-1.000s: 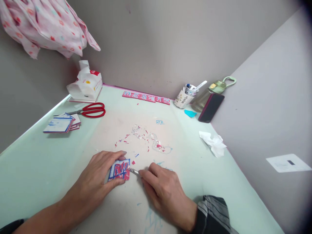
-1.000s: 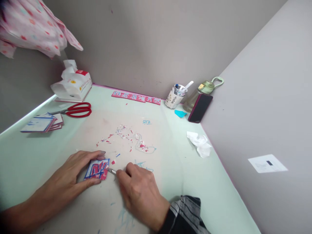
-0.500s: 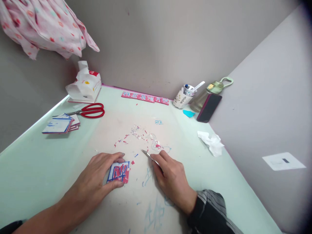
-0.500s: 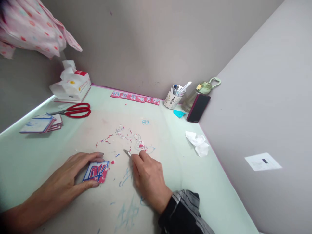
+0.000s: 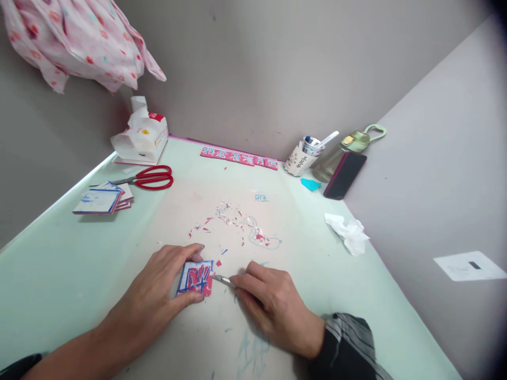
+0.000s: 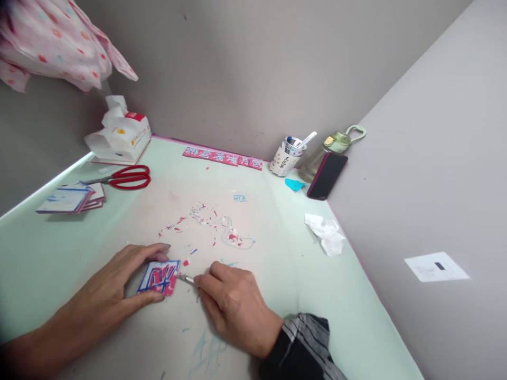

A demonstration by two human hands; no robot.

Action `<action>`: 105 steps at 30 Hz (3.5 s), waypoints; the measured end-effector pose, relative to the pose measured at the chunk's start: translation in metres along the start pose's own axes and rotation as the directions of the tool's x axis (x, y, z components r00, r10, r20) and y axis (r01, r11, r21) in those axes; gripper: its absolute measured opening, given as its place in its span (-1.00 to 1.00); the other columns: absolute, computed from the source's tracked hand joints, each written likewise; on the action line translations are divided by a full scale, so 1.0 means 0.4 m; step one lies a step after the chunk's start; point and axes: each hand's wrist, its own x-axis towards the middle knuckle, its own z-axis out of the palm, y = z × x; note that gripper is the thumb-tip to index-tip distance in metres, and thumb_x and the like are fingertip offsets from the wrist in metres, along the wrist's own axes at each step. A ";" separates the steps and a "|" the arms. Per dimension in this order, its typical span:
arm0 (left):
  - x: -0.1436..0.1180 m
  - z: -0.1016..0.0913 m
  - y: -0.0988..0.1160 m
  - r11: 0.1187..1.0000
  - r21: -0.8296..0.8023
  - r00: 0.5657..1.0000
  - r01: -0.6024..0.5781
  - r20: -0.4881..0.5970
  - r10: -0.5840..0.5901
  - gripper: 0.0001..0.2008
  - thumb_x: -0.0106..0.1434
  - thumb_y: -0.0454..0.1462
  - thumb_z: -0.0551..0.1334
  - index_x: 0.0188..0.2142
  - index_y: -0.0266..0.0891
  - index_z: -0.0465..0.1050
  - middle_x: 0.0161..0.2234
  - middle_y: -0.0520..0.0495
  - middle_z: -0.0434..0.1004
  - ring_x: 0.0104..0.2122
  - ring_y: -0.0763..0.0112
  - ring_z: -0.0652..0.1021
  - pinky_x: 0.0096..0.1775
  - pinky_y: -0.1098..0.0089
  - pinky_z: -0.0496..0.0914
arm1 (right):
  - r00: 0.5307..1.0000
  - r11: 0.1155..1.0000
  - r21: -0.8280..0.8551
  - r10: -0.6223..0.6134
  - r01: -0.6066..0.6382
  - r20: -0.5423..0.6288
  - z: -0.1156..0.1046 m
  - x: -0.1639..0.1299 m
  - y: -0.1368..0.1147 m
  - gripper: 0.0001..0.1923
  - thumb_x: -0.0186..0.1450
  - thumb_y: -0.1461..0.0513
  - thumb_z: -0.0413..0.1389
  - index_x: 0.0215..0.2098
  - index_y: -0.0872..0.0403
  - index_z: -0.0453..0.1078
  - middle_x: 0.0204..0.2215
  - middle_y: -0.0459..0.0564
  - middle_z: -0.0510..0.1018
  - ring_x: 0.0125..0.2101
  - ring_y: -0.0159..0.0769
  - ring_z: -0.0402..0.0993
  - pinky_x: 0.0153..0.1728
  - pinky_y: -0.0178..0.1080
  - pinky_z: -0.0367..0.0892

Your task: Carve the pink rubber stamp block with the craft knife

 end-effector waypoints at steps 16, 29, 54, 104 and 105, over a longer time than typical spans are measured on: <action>0.014 -0.018 0.005 0.999 0.009 0.998 0.045 0.047 -0.045 -0.50 0.21 -0.14 0.35 0.13 -0.05 0.39 0.05 -0.06 0.61 0.09 0.01 0.54 0.13 0.06 0.42 | 0.999 0.996 -0.088 0.023 -0.027 -0.047 0.017 -0.003 -0.017 -0.76 0.52 0.30 -0.06 -0.06 0.07 0.45 -0.35 -0.06 0.41 -0.44 -0.29 0.29 -0.41 -0.24 0.17; 0.009 -0.013 -0.001 0.999 0.025 0.999 0.034 0.015 -0.034 -0.51 0.20 -0.14 0.34 0.13 -0.02 0.40 0.07 -0.04 0.60 0.09 0.01 0.54 0.08 0.09 0.45 | 0.996 0.993 -0.107 0.050 -0.058 -0.072 0.025 -0.008 -0.020 -0.78 0.51 0.31 -0.05 -0.06 0.06 0.43 -0.36 -0.06 0.41 -0.44 -0.30 0.31 -0.41 -0.26 0.20; 0.005 -0.011 -0.011 1.000 -0.004 0.999 0.030 0.041 -0.030 -0.45 0.19 -0.22 0.35 0.17 0.05 0.35 0.06 0.02 0.59 0.13 0.00 0.50 0.13 0.07 0.39 | 0.944 0.985 0.039 0.170 -0.166 -0.283 0.002 0.007 0.032 -0.83 0.48 0.31 0.01 -0.03 0.07 0.42 -0.37 -0.07 0.44 -0.45 -0.34 0.37 -0.42 -0.31 0.26; 0.004 0.032 0.038 0.964 0.192 0.960 -0.183 -0.176 0.218 -0.56 0.22 -0.27 0.19 0.09 -0.17 0.22 -0.11 -0.13 0.48 -0.10 0.06 0.56 -0.11 0.09 0.51 | 0.997 0.997 -0.046 0.062 -0.064 -0.047 0.019 0.001 -0.019 -0.81 0.52 0.29 -0.04 -0.11 0.08 0.42 -0.34 -0.05 0.41 -0.42 -0.29 0.33 -0.39 -0.25 0.18; 0.005 0.033 0.037 0.964 0.192 0.959 -0.183 -0.179 0.218 -0.57 0.21 -0.28 0.19 0.08 -0.17 0.22 -0.11 -0.14 0.48 -0.10 0.06 0.56 -0.11 0.09 0.51 | 0.997 0.997 -0.044 0.065 -0.067 -0.046 0.019 0.001 -0.019 -0.81 0.52 0.29 -0.04 -0.11 0.07 0.42 -0.34 -0.05 0.41 -0.41 -0.29 0.33 -0.39 -0.25 0.19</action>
